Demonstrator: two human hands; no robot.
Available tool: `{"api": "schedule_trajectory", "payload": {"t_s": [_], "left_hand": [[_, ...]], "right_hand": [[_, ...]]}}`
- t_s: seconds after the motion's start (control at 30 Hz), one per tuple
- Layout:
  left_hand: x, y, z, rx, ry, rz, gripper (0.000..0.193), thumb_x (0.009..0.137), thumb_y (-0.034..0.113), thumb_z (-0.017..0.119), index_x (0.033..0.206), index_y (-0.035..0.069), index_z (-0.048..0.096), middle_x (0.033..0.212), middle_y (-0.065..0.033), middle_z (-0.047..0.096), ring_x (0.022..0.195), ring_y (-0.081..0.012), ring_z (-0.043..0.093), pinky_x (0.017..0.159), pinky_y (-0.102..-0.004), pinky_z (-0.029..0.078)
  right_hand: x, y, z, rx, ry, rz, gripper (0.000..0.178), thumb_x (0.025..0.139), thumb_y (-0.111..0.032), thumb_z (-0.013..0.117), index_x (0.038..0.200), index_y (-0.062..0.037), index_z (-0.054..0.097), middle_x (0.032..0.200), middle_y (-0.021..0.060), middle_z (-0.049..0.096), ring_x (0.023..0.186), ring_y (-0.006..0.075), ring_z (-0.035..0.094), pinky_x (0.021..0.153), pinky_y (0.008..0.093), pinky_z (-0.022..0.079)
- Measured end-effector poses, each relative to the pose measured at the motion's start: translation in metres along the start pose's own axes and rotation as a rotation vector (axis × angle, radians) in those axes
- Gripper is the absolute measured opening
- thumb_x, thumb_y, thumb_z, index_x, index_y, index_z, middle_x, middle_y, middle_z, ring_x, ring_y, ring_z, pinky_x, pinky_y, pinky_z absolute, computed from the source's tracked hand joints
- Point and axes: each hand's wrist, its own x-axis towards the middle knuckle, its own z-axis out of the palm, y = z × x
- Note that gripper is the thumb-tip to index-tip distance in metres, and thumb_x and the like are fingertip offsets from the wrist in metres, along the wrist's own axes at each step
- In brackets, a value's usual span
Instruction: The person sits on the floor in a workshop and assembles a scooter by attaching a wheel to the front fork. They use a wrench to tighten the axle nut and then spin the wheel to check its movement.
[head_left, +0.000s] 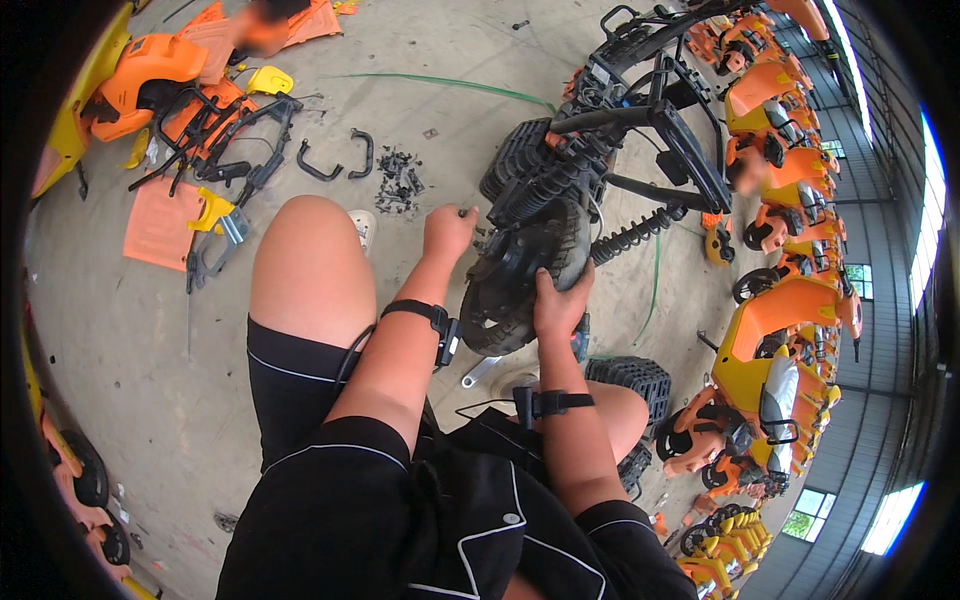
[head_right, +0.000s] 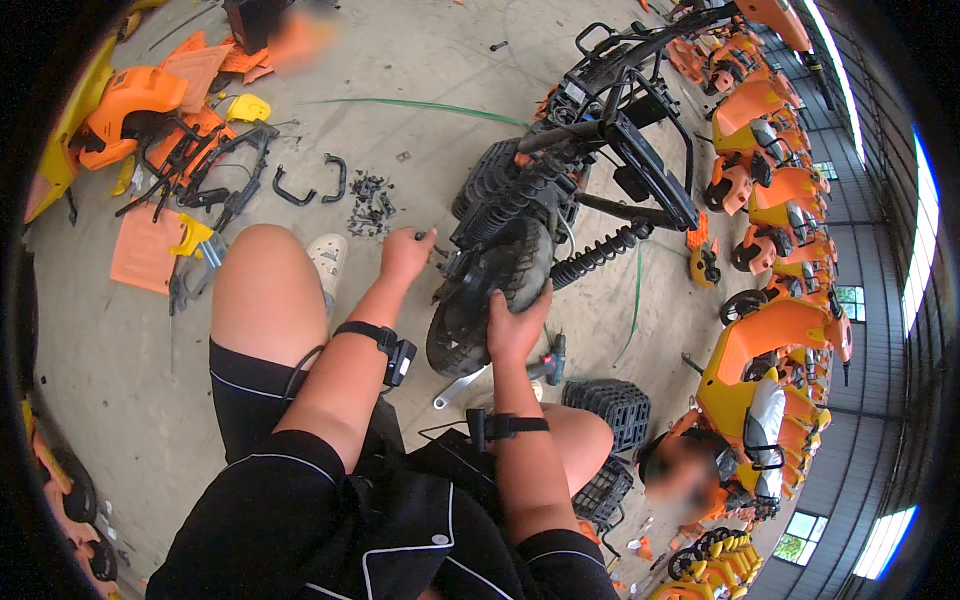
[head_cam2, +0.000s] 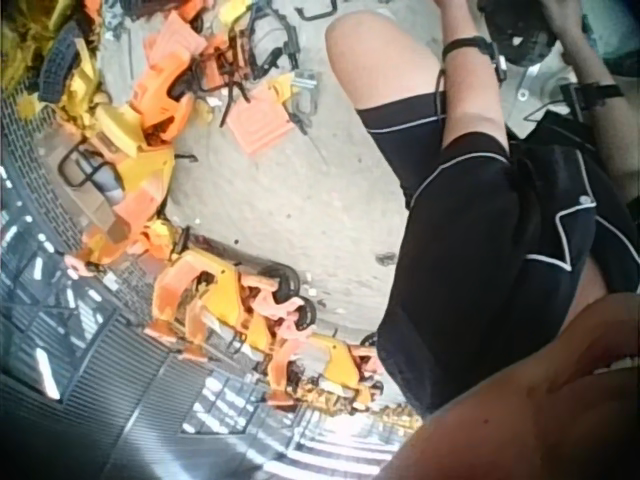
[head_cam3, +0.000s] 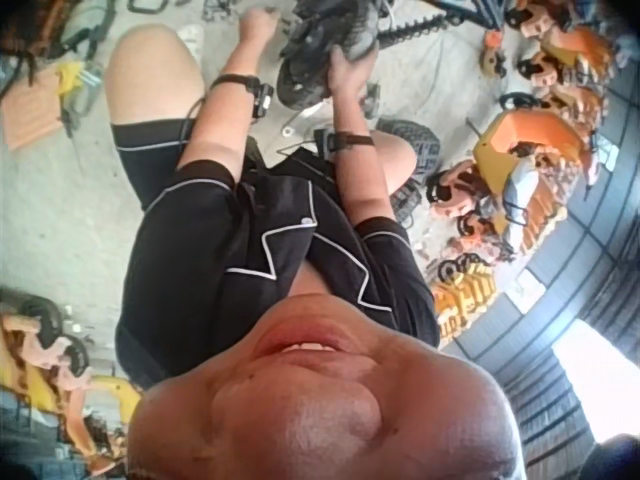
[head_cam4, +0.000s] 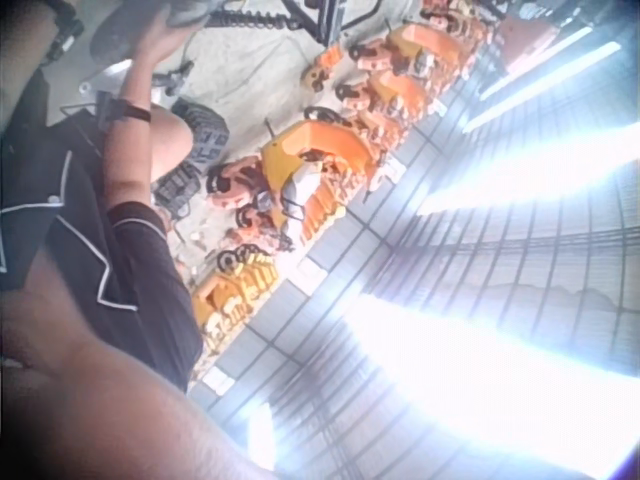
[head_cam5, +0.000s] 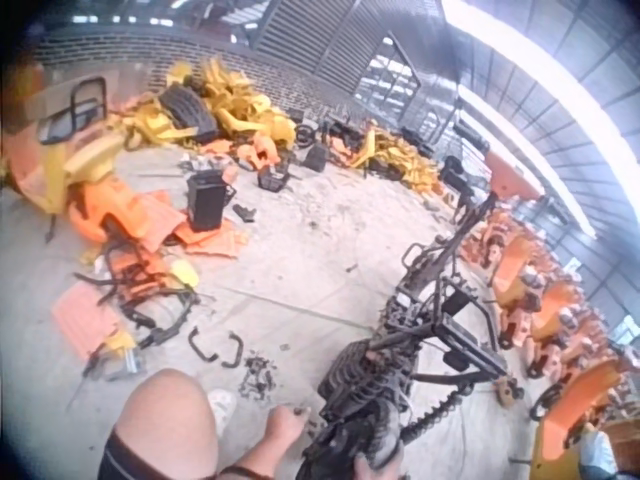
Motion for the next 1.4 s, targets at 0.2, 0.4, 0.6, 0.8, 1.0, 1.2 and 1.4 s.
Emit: {"api": "schedule_trajectory", "payload": {"t_s": [0.2,0.4,0.6,0.8,1.0,1.2,1.4], "left_hand": [[0.018,-0.017,0.009,-0.076,0.009,0.013,0.050,0.094,0.043,0.066,0.074,-0.002,0.069,0.062,-0.0137,0.068,0.059,-0.0276,0.068,0.063,-0.0410,0.053],[0.022,0.010,0.016,-0.020,0.008,0.019,0.057,0.092,0.049,0.066,0.072,-0.005,0.068,0.067,-0.0208,0.067,0.070,-0.0391,0.068,0.069,-0.0475,0.052],[0.034,0.030,0.025,0.018,-0.025,0.021,0.062,0.089,0.054,0.067,0.071,-0.005,0.070,0.064,-0.0215,0.066,0.066,-0.0378,0.068,0.068,-0.0454,0.052],[0.055,0.030,0.038,0.134,-0.052,0.071,0.059,0.090,0.052,0.068,0.066,-0.002,0.071,0.057,-0.0148,0.065,0.058,-0.0282,0.068,0.062,-0.0401,0.052],[0.053,0.031,0.038,0.134,-0.095,0.091,0.057,0.086,0.047,0.070,0.075,-0.008,0.069,0.072,-0.0285,0.066,0.075,-0.0451,0.068,0.070,-0.0506,0.052],[0.021,0.045,0.017,0.070,-0.166,0.119,0.048,0.089,0.039,0.068,0.075,-0.006,0.066,0.071,-0.0262,0.065,0.073,-0.0464,0.065,0.066,-0.0500,0.049],[-0.005,0.019,0.018,0.131,-0.024,0.184,0.039,0.092,0.037,0.064,0.090,-0.001,0.068,0.084,-0.0239,0.069,0.083,-0.0452,0.066,0.071,-0.0482,0.051]], "right_hand": [[-0.002,-0.021,0.005,-0.005,-0.036,0.026,0.091,0.077,-0.024,0.079,0.150,0.0054,0.033,0.147,0.0286,0.046,0.137,0.0405,0.045,0.116,0.0413,0.033],[0.002,-0.009,0.005,0.024,-0.024,0.014,0.090,0.078,-0.024,0.078,0.150,0.0068,0.033,0.148,0.0284,0.045,0.138,0.0413,0.044,0.117,0.0417,0.032],[0.002,-0.006,0.003,0.011,-0.011,0.012,0.091,0.078,-0.025,0.078,0.151,0.0064,0.033,0.150,0.0277,0.043,0.139,0.0402,0.043,0.117,0.0415,0.033],[0.001,-0.006,0.002,0.017,-0.013,-0.001,0.091,0.078,-0.024,0.079,0.151,0.0058,0.032,0.147,0.0289,0.044,0.137,0.0413,0.045,0.115,0.0428,0.035],[0.001,-0.005,0.003,0.000,0.005,-0.030,0.092,0.078,-0.024,0.079,0.151,0.0050,0.032,0.142,0.0292,0.048,0.133,0.0429,0.048,0.112,0.0444,0.038],[0.001,-0.003,0.000,0.002,0.012,0.006,0.091,0.078,-0.025,0.078,0.151,0.0037,0.032,0.143,0.0288,0.048,0.132,0.0432,0.048,0.111,0.0444,0.040],[0.000,-0.013,-0.001,-0.015,0.008,0.022,0.090,0.079,-0.025,0.078,0.151,0.0044,0.033,0.144,0.0287,0.049,0.133,0.0404,0.050,0.112,0.0424,0.039]]}}
